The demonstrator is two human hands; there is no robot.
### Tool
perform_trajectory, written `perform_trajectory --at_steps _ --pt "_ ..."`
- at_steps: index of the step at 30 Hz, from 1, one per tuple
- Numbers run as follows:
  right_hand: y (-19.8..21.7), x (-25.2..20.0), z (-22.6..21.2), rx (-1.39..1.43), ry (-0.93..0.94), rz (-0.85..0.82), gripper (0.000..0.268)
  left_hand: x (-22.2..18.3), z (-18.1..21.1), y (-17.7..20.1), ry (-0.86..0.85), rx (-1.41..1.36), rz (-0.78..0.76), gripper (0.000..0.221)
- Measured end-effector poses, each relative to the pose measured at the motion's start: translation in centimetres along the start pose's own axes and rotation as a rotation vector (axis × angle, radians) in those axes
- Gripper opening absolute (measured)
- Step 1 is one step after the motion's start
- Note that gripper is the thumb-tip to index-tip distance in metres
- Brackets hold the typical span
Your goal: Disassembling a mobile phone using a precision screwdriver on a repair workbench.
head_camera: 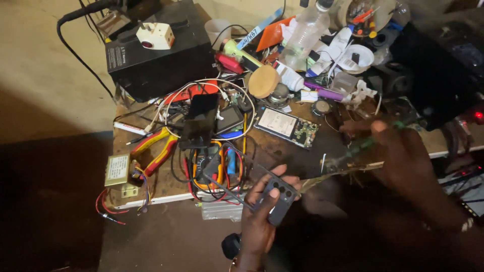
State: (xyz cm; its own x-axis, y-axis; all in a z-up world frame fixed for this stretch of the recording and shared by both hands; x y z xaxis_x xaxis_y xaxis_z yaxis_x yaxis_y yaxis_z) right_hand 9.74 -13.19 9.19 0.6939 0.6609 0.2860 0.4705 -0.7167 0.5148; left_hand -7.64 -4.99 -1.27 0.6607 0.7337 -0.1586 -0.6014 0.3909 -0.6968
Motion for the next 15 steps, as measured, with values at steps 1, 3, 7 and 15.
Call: perform_trajectory --at_steps 1,3,7,15 --pt "0.0 -0.6 0.4 0.1 -0.264 -0.025 0.054 -0.2 -0.3 0.1 0.018 0.0 0.005 0.061" --pt "-0.4 -2.4 -0.4 0.19 -0.178 -0.065 0.053 -0.6 -0.2 -1.2 -0.006 -0.039 -0.024 0.064" --pt "-1.2 -4.7 -0.4 0.223 -0.06 -0.182 0.03 0.2 0.1 -3.3 0.023 -0.147 -0.181 0.066" --pt "-3.2 -5.4 0.4 0.196 0.086 -0.152 0.016 0.1 -2.5 -1.8 0.157 -0.243 -0.165 0.074"
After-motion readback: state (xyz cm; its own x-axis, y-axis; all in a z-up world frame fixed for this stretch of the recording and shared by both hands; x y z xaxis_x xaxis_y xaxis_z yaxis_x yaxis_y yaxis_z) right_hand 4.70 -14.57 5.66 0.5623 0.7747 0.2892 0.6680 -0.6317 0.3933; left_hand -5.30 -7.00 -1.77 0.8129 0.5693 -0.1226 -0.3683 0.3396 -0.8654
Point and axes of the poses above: each hand's wrist, its own x-axis towards the middle knuckle, its own y-axis out of the back of the hand, z = x × y, the point moved 6 cm from there along x, towards the middle knuckle, and after that the axes turned 5 degrees about z, right-handed, at the moved point
